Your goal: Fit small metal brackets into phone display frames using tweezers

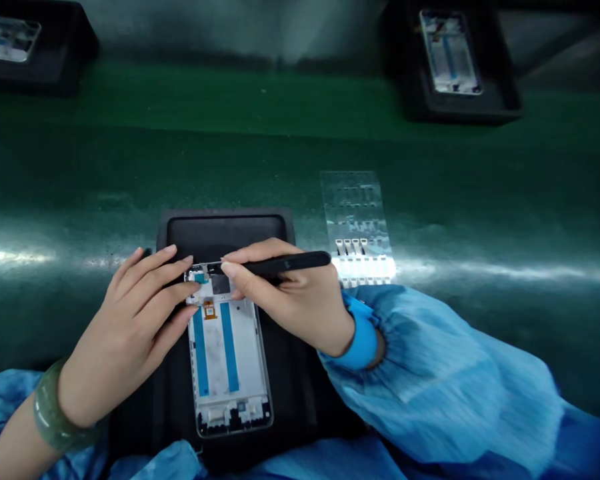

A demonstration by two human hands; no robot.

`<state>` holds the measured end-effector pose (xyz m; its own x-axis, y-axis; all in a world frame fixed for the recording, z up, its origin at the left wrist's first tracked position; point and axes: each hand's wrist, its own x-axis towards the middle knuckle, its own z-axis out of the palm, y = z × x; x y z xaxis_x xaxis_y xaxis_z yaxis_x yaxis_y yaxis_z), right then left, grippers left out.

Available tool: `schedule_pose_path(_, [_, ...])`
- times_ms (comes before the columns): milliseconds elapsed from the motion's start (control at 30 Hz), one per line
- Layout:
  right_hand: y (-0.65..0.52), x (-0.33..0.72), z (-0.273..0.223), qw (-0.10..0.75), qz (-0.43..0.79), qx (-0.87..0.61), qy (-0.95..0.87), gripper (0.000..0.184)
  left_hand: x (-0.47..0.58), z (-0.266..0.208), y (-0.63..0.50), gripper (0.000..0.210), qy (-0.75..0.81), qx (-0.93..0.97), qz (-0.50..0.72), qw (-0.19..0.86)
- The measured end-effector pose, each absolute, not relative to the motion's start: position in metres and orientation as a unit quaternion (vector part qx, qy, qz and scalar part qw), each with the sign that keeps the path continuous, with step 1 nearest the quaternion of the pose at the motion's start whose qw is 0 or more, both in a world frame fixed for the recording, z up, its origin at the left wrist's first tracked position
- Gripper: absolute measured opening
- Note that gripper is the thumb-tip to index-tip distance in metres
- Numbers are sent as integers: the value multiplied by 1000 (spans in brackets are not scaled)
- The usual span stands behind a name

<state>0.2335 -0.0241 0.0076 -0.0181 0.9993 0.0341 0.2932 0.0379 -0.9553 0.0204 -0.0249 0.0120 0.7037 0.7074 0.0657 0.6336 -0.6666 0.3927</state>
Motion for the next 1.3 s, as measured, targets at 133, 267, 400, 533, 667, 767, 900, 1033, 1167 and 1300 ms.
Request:
schedule_pose_path(133, [-24, 234, 7, 424, 410, -555, -587, 8, 20, 13, -25, 26, 374, 906, 105, 169])
schedule_pose_path(267, [-23, 235, 6, 423, 412, -556, -585, 7, 22, 14, -25, 26, 377, 905, 103, 171])
schedule_pose_path(400, [-23, 234, 7, 420, 415, -558, -583, 7, 22, 14, -25, 26, 379, 904, 104, 170])
schedule_pose_path(533, [-23, 234, 6, 422, 410, -554, -589, 7, 21, 13, -25, 27, 382, 904, 99, 167])
schedule_pose_path(667, [-23, 234, 5, 427, 402, -549, -596, 8, 21, 13, -25, 27, 374, 907, 101, 164])
schedule_pose_path(767, [-24, 234, 6, 425, 402, -547, -599, 8, 21, 13, -25, 27, 371, 908, 102, 163])
schedule_pose_path(900, [-24, 234, 6, 422, 404, -546, -601, 6, 21, 13, -25, 28, 374, 907, 99, 165])
schedule_pose_path(1033, [-23, 235, 5, 427, 395, -538, -610, 6, 22, 13, -26, 28, 373, 908, 98, 163])
schedule_pose_path(1167, [-23, 235, 4, 427, 387, -531, -621, 6, 22, 14, -26, 27, 372, 908, 100, 166])
schedule_pose_path(1300, [-22, 235, 5, 425, 384, -531, -624, 7, 23, 13, -25, 30, 372, 909, 98, 163])
